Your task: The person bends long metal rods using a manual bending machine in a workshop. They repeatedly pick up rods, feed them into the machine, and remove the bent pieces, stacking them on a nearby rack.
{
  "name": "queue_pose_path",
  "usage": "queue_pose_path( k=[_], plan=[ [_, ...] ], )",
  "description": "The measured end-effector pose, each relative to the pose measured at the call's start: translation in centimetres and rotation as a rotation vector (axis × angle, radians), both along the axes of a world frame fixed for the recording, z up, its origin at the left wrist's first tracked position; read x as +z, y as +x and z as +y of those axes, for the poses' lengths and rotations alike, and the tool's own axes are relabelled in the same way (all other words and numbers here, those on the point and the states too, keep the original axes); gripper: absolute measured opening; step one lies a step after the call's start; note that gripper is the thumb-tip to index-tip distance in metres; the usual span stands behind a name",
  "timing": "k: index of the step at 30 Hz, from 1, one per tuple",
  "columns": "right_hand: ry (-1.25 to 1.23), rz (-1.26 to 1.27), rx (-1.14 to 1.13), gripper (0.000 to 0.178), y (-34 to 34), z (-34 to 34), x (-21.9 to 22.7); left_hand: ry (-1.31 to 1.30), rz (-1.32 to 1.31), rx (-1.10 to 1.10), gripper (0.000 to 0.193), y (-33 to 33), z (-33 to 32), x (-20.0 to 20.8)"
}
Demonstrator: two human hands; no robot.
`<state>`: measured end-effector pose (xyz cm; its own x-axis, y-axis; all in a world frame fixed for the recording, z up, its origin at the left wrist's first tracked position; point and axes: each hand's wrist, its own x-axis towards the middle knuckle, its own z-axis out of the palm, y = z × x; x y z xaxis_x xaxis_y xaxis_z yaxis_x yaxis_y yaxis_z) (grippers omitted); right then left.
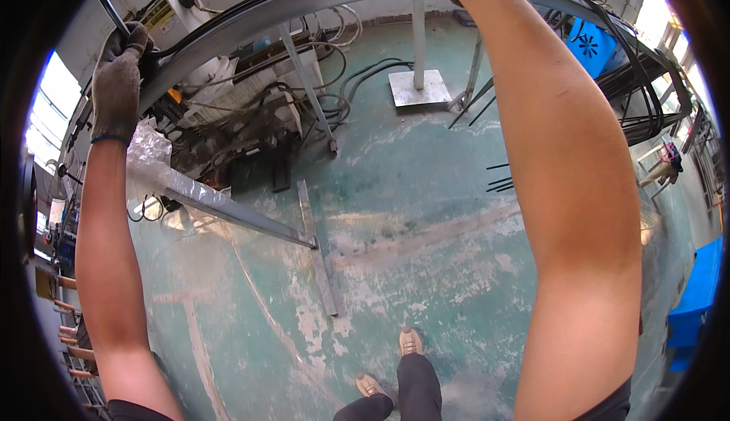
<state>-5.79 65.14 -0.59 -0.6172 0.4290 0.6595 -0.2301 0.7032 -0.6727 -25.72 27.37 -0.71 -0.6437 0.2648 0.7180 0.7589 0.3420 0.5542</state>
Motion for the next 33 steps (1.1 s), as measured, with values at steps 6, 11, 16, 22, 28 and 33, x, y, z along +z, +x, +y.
queue_pose_path(
  k=[6, 11, 16, 22, 28, 33],
  plan=[
    [0.029, -0.015, -0.020, 0.034, 0.4, -0.1, 0.2, -0.023, 0.059, 0.040, 0.041, -0.5, -0.3, 0.0],
    [-0.032, -0.003, 0.022, 0.035, 0.2, -0.1, 0.1, -0.018, -0.017, 0.033, 0.046, 0.8, 0.1, 0.1],
    [-0.040, 0.008, 0.018, 0.035, 0.8, 0.1, 0.4, 0.029, -0.061, 0.004, 0.046, 0.4, 0.4, 0.2],
    [-0.031, -0.006, 0.013, 0.033, 0.4, -0.5, 0.1, 0.025, -0.042, -0.010, 0.040, -0.3, -0.4, 0.1],
    [0.016, -0.008, 0.005, 0.030, 0.9, -0.4, 0.3, 0.061, -0.012, -0.075, 0.019, 0.3, 0.0, -0.1],
    [-0.021, -0.024, 0.004, 0.030, 0.2, -0.3, 0.3, -0.028, 0.020, -0.022, 0.038, 0.2, -0.4, 0.0]
  ],
)
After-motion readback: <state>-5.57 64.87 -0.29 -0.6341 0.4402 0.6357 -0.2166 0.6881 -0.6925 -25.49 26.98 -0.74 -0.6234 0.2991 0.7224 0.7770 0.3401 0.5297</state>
